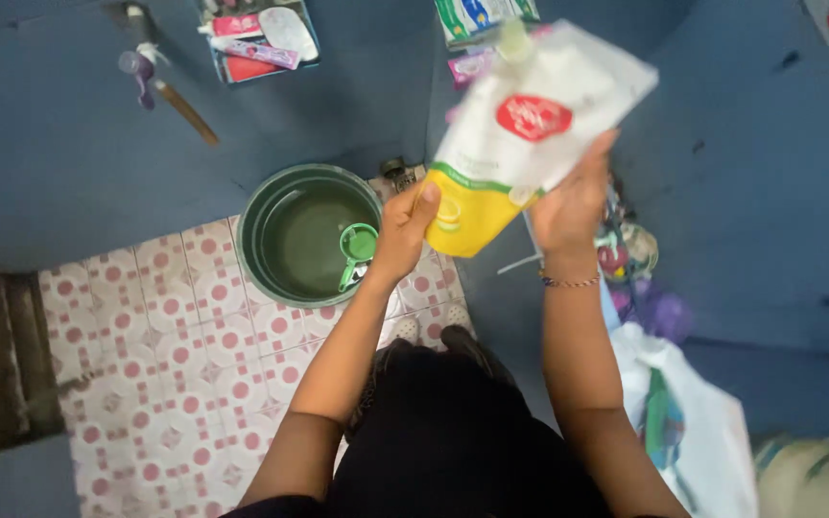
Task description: The person is holding and examining a refill bag of Lifebuoy liquid hand soap.
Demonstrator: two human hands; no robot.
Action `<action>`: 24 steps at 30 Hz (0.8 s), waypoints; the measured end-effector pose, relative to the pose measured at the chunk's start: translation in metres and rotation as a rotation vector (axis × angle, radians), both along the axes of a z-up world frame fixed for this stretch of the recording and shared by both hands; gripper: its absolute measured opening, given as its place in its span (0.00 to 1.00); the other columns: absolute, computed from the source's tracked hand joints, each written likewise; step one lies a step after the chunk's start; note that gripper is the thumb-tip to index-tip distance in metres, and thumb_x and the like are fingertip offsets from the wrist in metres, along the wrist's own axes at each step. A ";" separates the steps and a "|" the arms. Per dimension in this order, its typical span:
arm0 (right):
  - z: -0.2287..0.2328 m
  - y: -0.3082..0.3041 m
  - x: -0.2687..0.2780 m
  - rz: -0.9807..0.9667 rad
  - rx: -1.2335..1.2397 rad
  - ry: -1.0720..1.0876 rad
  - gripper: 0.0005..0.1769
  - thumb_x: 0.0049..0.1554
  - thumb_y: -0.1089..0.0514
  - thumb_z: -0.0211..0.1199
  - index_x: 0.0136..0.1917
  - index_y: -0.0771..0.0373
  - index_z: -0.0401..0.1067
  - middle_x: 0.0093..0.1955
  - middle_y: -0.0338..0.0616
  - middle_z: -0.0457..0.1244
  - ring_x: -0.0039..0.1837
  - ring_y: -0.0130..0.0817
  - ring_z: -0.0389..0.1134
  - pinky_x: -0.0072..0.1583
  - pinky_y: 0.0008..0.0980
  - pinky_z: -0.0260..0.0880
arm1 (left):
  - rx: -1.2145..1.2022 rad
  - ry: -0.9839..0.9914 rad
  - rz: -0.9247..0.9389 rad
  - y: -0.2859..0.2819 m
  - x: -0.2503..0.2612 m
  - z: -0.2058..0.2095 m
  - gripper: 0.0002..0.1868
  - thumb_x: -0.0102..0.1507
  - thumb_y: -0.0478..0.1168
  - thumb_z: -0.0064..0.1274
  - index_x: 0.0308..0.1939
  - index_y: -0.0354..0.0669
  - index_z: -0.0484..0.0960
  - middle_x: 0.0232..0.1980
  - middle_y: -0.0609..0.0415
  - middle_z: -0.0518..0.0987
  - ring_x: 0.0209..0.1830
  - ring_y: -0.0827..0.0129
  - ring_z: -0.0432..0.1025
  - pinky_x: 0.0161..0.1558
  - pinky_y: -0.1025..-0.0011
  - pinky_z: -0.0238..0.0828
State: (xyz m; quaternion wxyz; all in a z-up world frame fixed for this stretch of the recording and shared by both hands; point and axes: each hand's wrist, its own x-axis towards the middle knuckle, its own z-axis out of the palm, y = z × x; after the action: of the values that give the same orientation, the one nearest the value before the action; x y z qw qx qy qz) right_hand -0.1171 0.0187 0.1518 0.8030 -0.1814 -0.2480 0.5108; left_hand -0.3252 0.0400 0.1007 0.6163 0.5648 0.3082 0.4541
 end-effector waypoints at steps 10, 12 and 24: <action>0.020 0.031 0.084 0.368 -0.229 0.037 0.26 0.69 0.51 0.51 0.73 0.69 0.64 0.73 0.52 0.63 0.73 0.44 0.66 0.77 0.47 0.65 | 0.067 -0.034 0.055 -0.003 0.042 -0.040 0.24 0.74 0.52 0.45 0.56 0.32 0.82 0.39 0.57 0.81 0.37 0.76 0.73 0.41 0.76 0.70; 0.030 0.026 0.080 0.367 -0.203 -0.013 0.27 0.68 0.49 0.51 0.73 0.68 0.64 0.72 0.51 0.63 0.72 0.44 0.67 0.75 0.46 0.66 | 0.040 -0.030 -0.070 -0.001 0.035 -0.047 0.24 0.74 0.52 0.47 0.53 0.31 0.84 0.43 0.56 0.83 0.43 0.75 0.75 0.46 0.75 0.72; 0.020 0.004 0.061 0.230 -0.093 -0.262 0.20 0.68 0.54 0.59 0.64 0.74 0.70 0.63 0.53 0.68 0.65 0.40 0.71 0.69 0.41 0.72 | -0.027 -0.227 -0.034 0.012 0.039 0.022 0.25 0.77 0.51 0.44 0.57 0.28 0.82 0.49 0.54 0.83 0.48 0.77 0.73 0.53 0.76 0.71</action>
State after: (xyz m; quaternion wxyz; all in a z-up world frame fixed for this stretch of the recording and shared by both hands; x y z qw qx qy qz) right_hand -0.0563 0.0223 0.1715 0.6908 -0.2536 -0.3457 0.5823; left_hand -0.2858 0.0517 0.1231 0.6622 0.5065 0.2330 0.5007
